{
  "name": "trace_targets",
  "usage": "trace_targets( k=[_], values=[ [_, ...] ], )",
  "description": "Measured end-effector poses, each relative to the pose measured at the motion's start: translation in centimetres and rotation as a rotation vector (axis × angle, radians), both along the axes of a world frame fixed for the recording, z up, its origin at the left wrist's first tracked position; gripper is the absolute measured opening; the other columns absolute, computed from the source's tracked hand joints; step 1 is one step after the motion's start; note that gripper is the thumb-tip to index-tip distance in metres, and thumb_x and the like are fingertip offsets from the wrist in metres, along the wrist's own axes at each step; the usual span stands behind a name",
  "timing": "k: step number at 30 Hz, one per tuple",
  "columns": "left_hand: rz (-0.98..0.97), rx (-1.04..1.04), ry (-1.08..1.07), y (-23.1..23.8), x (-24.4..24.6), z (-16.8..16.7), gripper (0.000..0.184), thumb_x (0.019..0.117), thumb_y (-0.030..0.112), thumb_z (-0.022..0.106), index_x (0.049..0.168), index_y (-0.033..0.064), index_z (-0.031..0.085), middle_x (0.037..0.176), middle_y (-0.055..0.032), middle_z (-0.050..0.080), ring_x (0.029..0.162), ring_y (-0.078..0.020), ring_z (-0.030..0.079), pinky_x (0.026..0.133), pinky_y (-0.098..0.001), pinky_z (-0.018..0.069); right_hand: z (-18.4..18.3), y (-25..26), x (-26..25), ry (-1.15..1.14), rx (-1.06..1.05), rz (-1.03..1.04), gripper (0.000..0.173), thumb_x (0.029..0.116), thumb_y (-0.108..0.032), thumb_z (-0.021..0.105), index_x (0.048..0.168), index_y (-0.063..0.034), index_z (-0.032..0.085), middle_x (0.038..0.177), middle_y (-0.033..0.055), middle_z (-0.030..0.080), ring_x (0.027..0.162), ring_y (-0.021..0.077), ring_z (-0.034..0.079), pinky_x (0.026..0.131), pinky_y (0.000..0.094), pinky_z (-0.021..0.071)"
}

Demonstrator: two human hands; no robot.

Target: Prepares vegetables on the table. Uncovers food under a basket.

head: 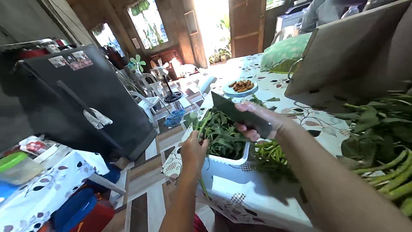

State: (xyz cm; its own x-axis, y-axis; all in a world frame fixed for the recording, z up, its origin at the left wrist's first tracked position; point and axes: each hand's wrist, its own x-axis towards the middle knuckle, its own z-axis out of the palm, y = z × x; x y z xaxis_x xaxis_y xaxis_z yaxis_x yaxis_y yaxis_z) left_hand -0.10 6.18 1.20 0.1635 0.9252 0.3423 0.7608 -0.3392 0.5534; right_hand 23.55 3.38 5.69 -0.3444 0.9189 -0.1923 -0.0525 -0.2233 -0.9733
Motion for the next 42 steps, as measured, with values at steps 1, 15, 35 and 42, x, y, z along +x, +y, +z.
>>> trace_targets(
  k=[1, 15, 35, 42],
  values=[
    [0.045, -0.061, 0.095, 0.5, -0.1, 0.5, 0.026, 0.097, 0.016, 0.066, 0.118, 0.0, 0.068, 0.102, -0.0174, 0.07, 0.095, -0.0312, 0.068, 0.088, -0.0501, 0.0537, -1.2, 0.4, -0.3, 0.019, -0.075, -0.053, 0.06, 0.098, -0.07, 0.04, 0.078, -0.0145, 0.051, 0.056, -0.0041, 0.047, 0.038, 0.0024, 0.045, 0.037, 0.0169, 0.0412],
    [-0.308, 0.564, -0.246, -0.3, 0.9, 2.0, 0.03, 0.1009, 0.014, 0.05, 0.101, -0.0033, 0.075, 0.083, -0.0102, 0.068, 0.071, -0.0082, 0.061, 0.067, -0.0227, 0.0523, 0.2, -4.8, 1.0, 0.568, 0.358, 0.283, 0.052, 0.079, -0.061, 0.077, 0.096, -0.0155, 0.061, 0.077, -0.0045, 0.061, 0.056, 0.0021, 0.06, 0.051, 0.0143, 0.0517],
    [-0.682, 0.528, -0.195, -5.0, 7.3, 1.6, 0.024, 0.0965, 0.011, 0.055, 0.09, -0.0017, 0.075, 0.075, -0.0068, 0.066, 0.071, -0.0061, 0.061, 0.07, -0.0167, 0.0505, -2.7, -12.7, -1.0, -0.307, 0.613, -0.621, 0.095, 0.0754, -0.049, 0.075, 0.149, -0.0039, 0.035, 0.092, -0.0005, 0.067, 0.075, 0.0045, 0.065, 0.069, 0.0263, 0.0568],
    [-0.472, 0.472, 0.023, -8.7, 8.8, 0.4, 0.021, 0.0947, 0.01, 0.059, 0.088, 0.0016, 0.076, 0.078, -0.0102, 0.069, 0.069, -0.0204, 0.068, 0.063, -0.0352, 0.057, -3.9, -11.5, -1.1, -0.339, 0.432, -0.947, 0.072, 0.0879, -0.043, 0.071, 0.143, -0.0051, 0.045, 0.096, 0.0115, 0.069, 0.08, 0.0192, 0.067, 0.072, 0.0425, 0.0566]
  ],
)
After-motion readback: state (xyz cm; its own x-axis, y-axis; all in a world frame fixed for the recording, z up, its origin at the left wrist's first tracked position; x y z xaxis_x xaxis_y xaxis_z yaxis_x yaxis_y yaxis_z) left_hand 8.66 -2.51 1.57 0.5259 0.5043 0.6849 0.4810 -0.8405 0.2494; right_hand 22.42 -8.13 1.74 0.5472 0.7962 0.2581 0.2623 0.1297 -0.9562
